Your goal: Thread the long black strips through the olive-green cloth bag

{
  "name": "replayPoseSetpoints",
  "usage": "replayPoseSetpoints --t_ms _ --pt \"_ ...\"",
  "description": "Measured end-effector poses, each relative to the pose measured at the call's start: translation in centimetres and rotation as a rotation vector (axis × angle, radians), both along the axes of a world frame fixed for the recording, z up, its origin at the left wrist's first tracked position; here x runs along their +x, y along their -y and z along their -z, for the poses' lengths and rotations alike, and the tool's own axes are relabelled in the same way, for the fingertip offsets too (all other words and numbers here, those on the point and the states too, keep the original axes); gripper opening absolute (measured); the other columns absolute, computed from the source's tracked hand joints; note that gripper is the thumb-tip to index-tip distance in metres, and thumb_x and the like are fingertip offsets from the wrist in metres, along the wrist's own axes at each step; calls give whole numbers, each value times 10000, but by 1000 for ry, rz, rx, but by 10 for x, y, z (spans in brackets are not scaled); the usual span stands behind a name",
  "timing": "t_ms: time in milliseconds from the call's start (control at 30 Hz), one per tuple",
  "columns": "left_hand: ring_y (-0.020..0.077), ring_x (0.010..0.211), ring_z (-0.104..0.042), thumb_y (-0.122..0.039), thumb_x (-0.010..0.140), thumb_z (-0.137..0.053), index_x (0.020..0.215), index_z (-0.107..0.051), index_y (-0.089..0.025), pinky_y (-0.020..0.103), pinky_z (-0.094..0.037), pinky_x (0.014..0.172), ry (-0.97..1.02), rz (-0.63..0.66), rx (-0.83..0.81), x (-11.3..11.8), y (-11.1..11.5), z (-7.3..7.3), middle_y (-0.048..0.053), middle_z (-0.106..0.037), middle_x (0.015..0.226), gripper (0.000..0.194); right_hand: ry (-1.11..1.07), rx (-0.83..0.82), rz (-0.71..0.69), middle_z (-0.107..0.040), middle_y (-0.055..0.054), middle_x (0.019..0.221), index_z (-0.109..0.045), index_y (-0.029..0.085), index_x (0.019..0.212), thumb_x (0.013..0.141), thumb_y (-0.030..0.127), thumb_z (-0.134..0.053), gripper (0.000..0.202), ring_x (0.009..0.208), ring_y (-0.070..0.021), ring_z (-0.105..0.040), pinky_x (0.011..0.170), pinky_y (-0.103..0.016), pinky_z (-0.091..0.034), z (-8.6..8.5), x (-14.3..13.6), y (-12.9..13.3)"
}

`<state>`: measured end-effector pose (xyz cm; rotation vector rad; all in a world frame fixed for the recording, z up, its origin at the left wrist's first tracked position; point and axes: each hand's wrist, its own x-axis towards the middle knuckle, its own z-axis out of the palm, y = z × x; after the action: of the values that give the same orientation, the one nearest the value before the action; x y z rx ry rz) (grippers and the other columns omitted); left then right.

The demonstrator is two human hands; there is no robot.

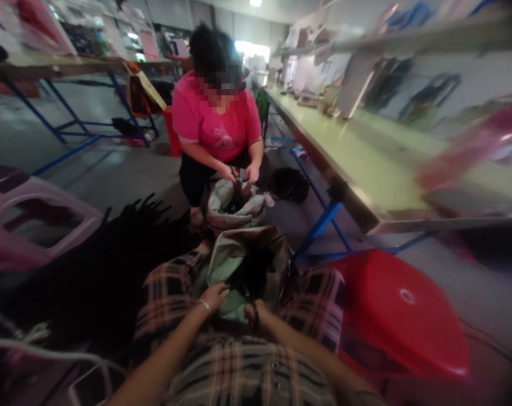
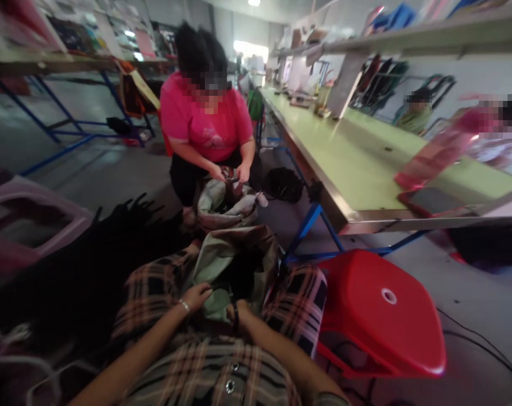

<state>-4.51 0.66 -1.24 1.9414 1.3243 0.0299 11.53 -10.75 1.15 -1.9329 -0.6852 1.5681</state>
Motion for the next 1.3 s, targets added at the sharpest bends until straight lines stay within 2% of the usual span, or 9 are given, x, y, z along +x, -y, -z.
replayPoseSetpoints --t_ms 200,300,500,567,767,967,1133,1300 --pt "167 849 -630 -341 839 -525 968 -710 -200 250 -463 774 103 -157 52 4 -7 -6 21 -699 878 267 19 -76 -4 -402 31 394 -469 172 519 624 155 -508 113 352 -84 -379 370 -197 -259 18 13 -8" --pt "163 781 -615 -377 834 -518 963 -712 -182 249 -461 707 165 -198 45 6 -10 -13 19 -684 820 304 49 20 -25 -459 19 425 -491 174 567 647 191 -518 86 376 -109 -448 384 -210 -303 13 17 -12" --pt "139 670 -573 -394 819 -525 961 -706 -170 235 -437 632 232 -227 34 13 -9 -35 0 -637 692 321 -81 97 -142 -554 -21 493 -512 171 616 704 267 -497 131 471 -143 -548 464 -232 -393 -5 16 -13" --pt "141 682 -575 -393 813 -534 972 -708 -172 235 -441 641 250 -224 50 13 -6 -39 5 -645 707 323 -88 113 -191 -569 -22 515 -534 162 643 710 267 -497 130 506 -141 -563 495 -227 -406 -9 16 -12" --pt "147 765 -594 -385 818 -530 1023 -703 -173 239 -457 709 250 -184 57 11 5 -38 13 -685 828 342 -115 82 -199 -600 -10 581 -572 153 764 674 229 -531 125 564 -140 -574 537 -224 -421 -11 18 -9" --pt "159 802 -606 -395 828 -524 1067 -696 -184 254 -460 744 198 -119 54 9 16 -44 21 -699 889 362 -113 143 -264 -601 -14 587 -586 149 729 668 251 -536 130 586 -151 -580 556 -233 -432 -4 25 -2" --pt "163 833 -617 -378 835 -520 1050 -701 -208 253 -459 756 161 -49 53 11 23 -49 16 -706 909 328 -127 156 -281 -596 1 585 -584 157 736 649 240 -540 127 586 -148 -580 561 -229 -437 -11 27 1" --pt "169 852 -620 -381 843 -508 1056 -696 -215 257 -461 772 134 -23 71 12 24 -51 18 -706 927 329 -54 143 -337 -610 -5 596 -578 161 678 650 234 -530 92 613 -146 -584 561 -214 -434 -17 28 1"
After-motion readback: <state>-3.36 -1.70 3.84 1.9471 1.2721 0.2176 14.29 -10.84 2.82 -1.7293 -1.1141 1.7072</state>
